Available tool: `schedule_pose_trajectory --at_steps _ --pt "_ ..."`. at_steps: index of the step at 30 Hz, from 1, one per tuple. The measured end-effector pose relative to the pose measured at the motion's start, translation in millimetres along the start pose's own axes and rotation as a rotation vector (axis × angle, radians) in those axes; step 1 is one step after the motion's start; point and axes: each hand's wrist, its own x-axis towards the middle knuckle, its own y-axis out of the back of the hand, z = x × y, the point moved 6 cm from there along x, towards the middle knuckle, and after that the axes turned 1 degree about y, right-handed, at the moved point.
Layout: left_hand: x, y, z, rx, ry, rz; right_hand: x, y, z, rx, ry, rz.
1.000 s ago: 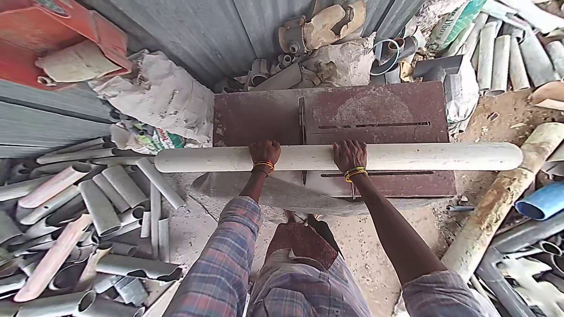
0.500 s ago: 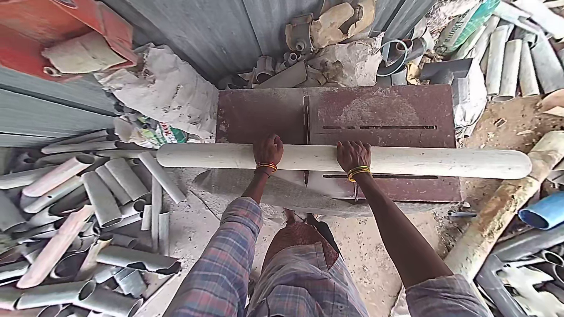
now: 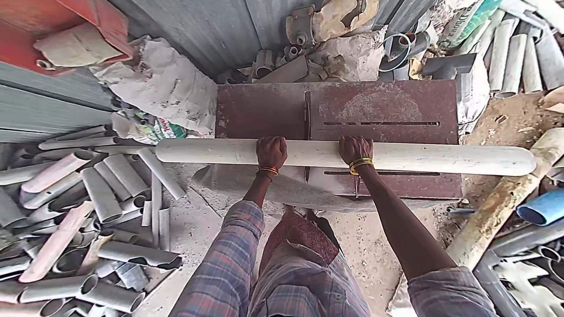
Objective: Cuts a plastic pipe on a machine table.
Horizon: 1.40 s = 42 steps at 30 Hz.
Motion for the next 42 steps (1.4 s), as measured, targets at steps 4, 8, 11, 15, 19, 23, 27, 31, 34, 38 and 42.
schedule_pose_trajectory --at_steps 4,8,11,15,19,23,27,31,34,38,42 --pt "6 0 4 0.028 0.053 -0.101 0 2 0 0.015 -0.036 -0.058" --pt "11 2 5 0.059 0.106 -0.198 -1 1 0 0.079 -0.022 0.066" --pt "15 2 6 0.053 0.144 -0.249 -8 -1 3 0.182 0.089 0.332" --pt "17 6 6 0.073 0.197 -0.288 -18 -9 0 0.156 0.158 0.437" --pt "19 6 7 0.090 0.219 -0.306 -31 -14 -3 0.120 0.199 0.455" --pt "20 5 7 0.098 0.230 -0.326 -33 -13 -5 0.117 0.228 0.494" --pt "21 5 8 0.082 0.241 -0.365 -27 -10 -6 0.103 0.218 0.457" --pt "26 3 6 0.081 0.279 -0.412 -21 -8 -8 0.090 0.182 0.368" --pt "28 2 5 0.050 0.278 -0.450 -20 -5 -9 0.111 0.166 0.351" --pt "24 5 2 -0.031 0.244 -0.396 -17 -6 -8 0.106 0.136 0.304" --pt "19 5 -3 -0.053 0.162 -0.274 -14 -5 -9 0.093 0.114 0.259"
